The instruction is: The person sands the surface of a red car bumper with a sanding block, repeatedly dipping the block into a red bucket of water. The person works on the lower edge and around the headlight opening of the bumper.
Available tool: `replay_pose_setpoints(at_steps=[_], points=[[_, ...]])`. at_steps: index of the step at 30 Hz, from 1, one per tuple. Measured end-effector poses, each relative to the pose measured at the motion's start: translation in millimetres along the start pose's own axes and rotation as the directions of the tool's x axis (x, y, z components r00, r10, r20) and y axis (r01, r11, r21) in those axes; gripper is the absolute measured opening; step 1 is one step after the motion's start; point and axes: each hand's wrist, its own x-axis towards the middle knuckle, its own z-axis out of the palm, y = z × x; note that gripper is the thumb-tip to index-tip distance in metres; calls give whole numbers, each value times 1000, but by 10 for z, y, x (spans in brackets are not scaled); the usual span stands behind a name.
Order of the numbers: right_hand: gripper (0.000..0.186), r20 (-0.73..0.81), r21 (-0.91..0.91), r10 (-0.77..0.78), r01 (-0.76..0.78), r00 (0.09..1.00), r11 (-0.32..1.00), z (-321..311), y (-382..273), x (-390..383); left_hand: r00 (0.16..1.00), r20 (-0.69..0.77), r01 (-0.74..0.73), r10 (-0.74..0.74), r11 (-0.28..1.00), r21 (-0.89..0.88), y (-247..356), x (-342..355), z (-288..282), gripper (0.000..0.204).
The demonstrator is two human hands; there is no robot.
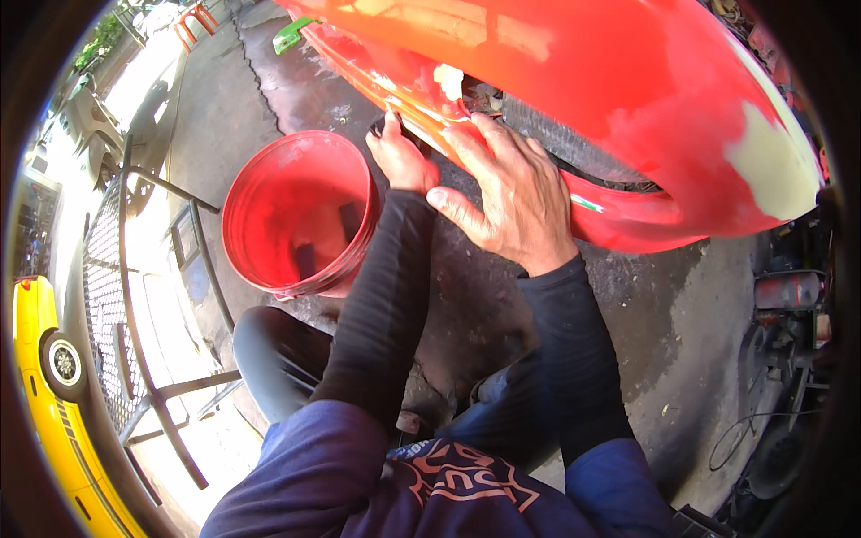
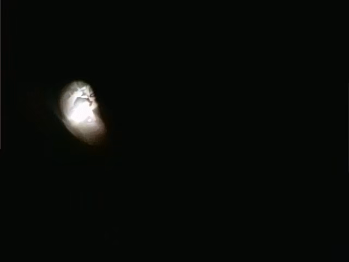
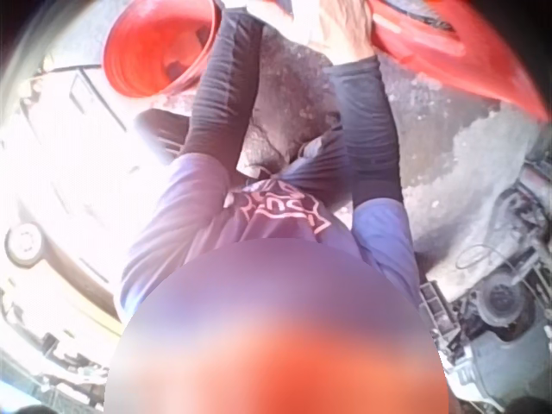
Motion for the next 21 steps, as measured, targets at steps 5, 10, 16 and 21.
replay_pose_setpoints(at_steps=[5, 10, 16, 21], points=[[66, -35, -2, 4, -4, 999, 1000, -1, -16, 17, 979, -159, 138, -127, 988, 63, 47, 25, -60, 28], [66, -19, 9, -15, 15, 1000, 1000, 10, 6, 8, 988, 57, -152, 146, 979, 135, 10, 105, -174, 31], [66, -17, 3, -31, 31, 999, 1000, 5, -1, 16, 994, 64, -103, 92, 973, 205, -25, 141, -277, 27], [65, -17, -4, -35, 35, 999, 999, 5, -4, 24, 991, -17, -116, 130, 933, 341, -17, -71, -173, 33]])
